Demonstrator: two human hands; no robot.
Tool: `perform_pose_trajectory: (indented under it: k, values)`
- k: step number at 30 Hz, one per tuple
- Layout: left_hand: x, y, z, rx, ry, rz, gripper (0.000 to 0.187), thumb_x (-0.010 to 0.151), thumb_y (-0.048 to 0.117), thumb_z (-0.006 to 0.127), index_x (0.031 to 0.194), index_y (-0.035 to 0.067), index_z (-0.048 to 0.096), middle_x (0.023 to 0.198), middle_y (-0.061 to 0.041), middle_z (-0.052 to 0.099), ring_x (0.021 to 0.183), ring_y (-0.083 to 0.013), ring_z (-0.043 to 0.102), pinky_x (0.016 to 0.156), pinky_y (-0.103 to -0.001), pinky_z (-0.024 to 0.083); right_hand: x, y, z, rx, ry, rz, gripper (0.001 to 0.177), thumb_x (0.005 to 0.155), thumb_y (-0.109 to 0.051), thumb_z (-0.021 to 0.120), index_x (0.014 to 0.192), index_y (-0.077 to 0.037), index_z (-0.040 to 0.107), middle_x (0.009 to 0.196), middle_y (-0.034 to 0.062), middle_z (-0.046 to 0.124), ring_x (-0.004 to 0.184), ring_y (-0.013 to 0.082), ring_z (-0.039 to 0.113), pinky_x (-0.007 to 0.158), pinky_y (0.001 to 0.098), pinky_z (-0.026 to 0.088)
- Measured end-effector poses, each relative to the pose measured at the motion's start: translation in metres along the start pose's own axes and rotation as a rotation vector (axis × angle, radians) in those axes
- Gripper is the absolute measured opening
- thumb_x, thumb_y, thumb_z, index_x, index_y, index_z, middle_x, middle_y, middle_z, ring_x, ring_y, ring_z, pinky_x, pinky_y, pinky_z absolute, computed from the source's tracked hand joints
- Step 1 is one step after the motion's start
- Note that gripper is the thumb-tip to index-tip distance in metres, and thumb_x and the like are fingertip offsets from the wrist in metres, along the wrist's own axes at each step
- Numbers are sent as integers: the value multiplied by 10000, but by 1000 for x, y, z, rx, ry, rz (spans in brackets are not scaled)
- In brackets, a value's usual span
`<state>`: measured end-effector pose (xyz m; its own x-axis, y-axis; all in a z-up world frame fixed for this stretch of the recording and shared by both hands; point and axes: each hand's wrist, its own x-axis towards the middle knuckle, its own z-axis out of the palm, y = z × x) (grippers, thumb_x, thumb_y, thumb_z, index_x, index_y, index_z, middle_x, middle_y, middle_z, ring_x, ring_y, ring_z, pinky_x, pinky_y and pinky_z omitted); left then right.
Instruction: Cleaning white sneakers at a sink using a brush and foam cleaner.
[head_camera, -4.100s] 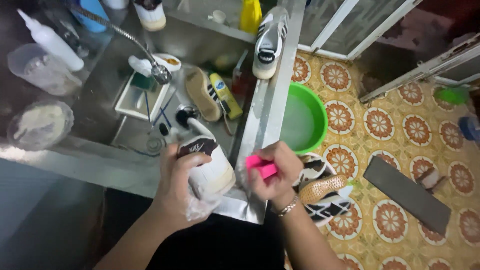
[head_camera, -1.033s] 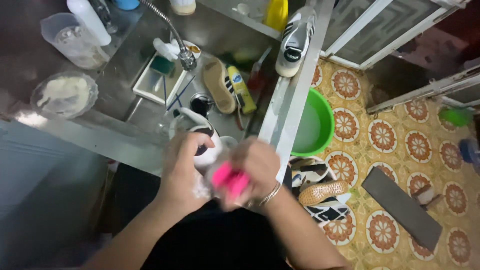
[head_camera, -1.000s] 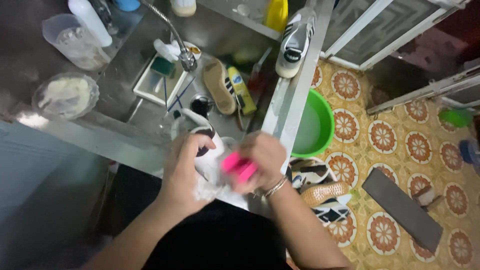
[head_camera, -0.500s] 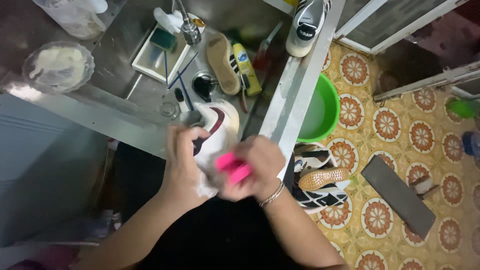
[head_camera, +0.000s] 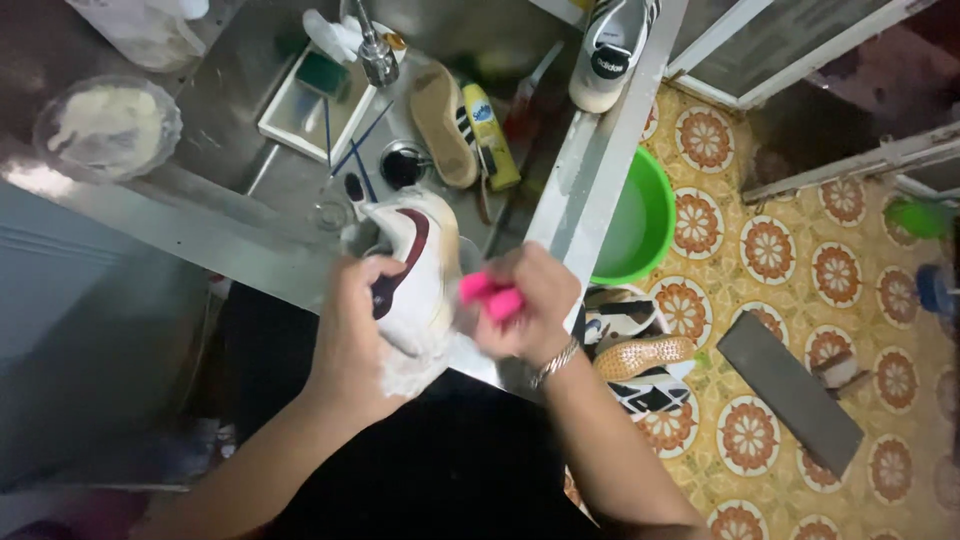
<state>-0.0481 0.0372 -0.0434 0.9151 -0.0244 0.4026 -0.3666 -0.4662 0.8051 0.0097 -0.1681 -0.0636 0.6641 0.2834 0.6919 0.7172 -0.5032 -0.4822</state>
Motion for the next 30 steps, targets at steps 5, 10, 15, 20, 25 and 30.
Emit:
perform_pose_trajectory:
  k: [5, 10, 15, 20, 25, 30]
  values:
    - [-22, -26, -5, -22, 55, -55, 833, 614, 252, 942, 1253, 49, 448, 1163, -183, 519, 1049, -319, 600, 917, -414, 491, -6, -25, 21, -118, -212, 50, 291, 440, -269, 719, 696, -135, 682, 682, 71, 627, 596, 298, 610, 514, 374, 467]
    - [-67, -63, -7, -364, 123, -112, 858, 709, 133, 944, 1315, 77, 338, 1325, -151, 453, 1159, -256, 604, 1014, -389, 556, 11, -3, 33, -183, -64, 31, 267, 661, -338, 748, 677, -98, 631, 659, 100, 543, 553, 285, 575, 490, 374, 438]
    - [-44, -47, -28, -264, 108, -70, 850, 709, 86, 926, 1299, 63, 316, 1353, -171, 406, 1220, -271, 591, 1017, -368, 563, 0, 29, 18, -31, -14, 546, 221, 938, -298, 669, 927, -78, 678, 776, 39, 604, 642, 189, 583, 593, 288, 472]
    - [-38, -36, -40, -19, 104, -85, 836, 638, 83, 933, 1233, 64, 346, 1249, -173, 414, 1139, -261, 575, 971, -371, 514, -14, 19, 3, 539, -54, 743, 282, 1050, -245, 557, 1261, -57, 556, 1149, -14, 610, 1029, 80, 569, 913, 221, 477]
    - [-23, -8, -54, -119, -140, -249, 990, 626, 236, 921, 1391, 4, 337, 1294, -226, 497, 1187, -372, 550, 1007, -469, 438, 7, -35, -3, 650, -378, 910, 522, 869, -193, 750, 1327, -79, 525, 1131, 40, 643, 910, 148, 638, 699, 291, 552]
    - [-24, -3, -50, 151, -189, -170, 927, 607, 262, 865, 1378, 0, 422, 1290, -262, 514, 1204, -470, 492, 1023, -546, 398, 18, -57, -8, 197, -452, 275, 410, 834, -239, 872, 1129, -23, 686, 1017, 136, 674, 892, 264, 694, 781, 327, 562]
